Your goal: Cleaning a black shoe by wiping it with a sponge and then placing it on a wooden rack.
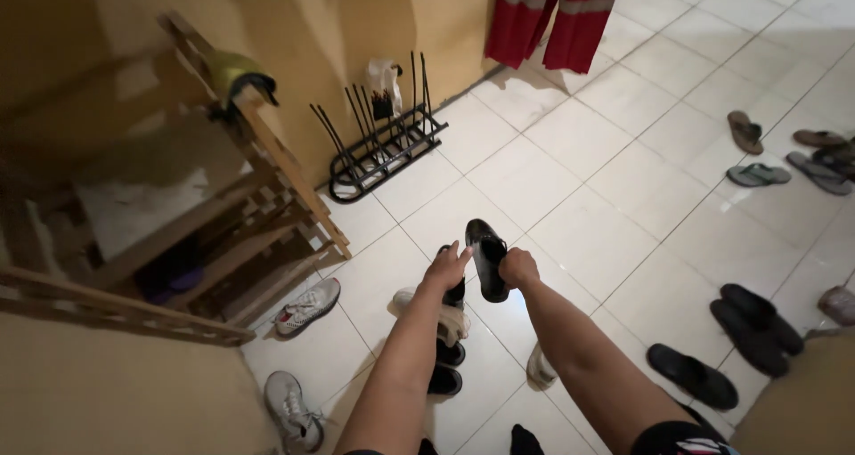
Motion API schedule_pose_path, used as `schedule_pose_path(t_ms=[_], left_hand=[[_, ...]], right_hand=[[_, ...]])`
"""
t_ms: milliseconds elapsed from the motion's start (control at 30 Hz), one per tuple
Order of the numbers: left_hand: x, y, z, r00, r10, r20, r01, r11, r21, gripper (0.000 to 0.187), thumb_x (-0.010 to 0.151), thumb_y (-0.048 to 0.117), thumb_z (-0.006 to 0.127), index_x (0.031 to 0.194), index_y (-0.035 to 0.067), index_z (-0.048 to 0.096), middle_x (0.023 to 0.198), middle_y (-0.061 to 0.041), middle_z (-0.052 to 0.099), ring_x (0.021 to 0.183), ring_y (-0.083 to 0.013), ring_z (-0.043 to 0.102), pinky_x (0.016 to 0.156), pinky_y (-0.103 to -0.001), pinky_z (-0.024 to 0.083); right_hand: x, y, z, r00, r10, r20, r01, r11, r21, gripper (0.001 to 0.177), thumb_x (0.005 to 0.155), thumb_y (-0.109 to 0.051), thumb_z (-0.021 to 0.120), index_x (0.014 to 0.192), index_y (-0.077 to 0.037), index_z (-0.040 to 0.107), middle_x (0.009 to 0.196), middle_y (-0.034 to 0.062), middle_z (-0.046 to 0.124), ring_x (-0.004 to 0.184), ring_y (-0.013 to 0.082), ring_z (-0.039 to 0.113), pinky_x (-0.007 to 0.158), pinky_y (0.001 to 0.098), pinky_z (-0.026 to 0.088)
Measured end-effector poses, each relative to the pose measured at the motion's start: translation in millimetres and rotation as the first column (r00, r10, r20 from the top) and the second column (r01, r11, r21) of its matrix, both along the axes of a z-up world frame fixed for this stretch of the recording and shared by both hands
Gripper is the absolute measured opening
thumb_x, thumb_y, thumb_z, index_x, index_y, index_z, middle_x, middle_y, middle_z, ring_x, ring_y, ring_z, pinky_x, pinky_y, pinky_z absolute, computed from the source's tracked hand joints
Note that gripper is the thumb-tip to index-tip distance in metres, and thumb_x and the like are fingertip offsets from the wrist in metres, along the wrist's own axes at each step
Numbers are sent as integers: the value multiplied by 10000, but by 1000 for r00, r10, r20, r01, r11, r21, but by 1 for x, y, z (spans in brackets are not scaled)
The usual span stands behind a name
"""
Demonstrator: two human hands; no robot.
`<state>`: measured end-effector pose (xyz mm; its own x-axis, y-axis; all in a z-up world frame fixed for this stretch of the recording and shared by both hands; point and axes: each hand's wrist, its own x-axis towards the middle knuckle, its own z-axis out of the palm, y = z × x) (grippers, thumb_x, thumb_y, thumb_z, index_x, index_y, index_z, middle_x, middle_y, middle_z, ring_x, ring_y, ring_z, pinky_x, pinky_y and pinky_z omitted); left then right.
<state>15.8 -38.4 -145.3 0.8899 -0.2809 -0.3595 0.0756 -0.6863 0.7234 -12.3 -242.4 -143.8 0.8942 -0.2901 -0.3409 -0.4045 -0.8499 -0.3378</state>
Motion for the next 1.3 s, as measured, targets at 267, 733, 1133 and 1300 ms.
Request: schedule_pose_path(t_ms=[267,733,1133,1300], left_hand=[[-10,11,126,1000,31,-4,-31,999,13,856,954,716,356,1613,172,306,1634,-165,358,1533,-337,292,1232,-459,269],[-58,25,247,998,68,-14,-68,998,-11,849,980,713,329,1617,153,324,1632,-172,391,1509,-354,355,1230,-448,299],[-99,33,278,996,91,8,-90,991,-95,712,1050,612,339,1413,70,625,1466,-189,644,1366,-376,575,1148,-431,437],[-96,39,256,967,100,234,-67,987,-146,589,1012,513,555,1419,89,585,1543,-166,504,1403,-353,483,1148,-426,395]], right_hand=[[-10,10,121,1000,16,-23,-14,998,59,189,838,-104,662,912,53,734,886,263,772,845,379,787,777,432,632],[-43,29,240,986,154,-56,-153,988,21,166,760,-101,751,840,43,733,869,259,761,828,355,765,744,430,618],[-85,51,296,987,156,-27,-153,984,90,246,837,-186,704,775,51,688,779,252,743,786,347,779,717,414,630],[-87,59,293,953,302,34,-303,953,1,230,782,-156,701,797,73,724,769,249,731,775,373,751,703,436,620]])
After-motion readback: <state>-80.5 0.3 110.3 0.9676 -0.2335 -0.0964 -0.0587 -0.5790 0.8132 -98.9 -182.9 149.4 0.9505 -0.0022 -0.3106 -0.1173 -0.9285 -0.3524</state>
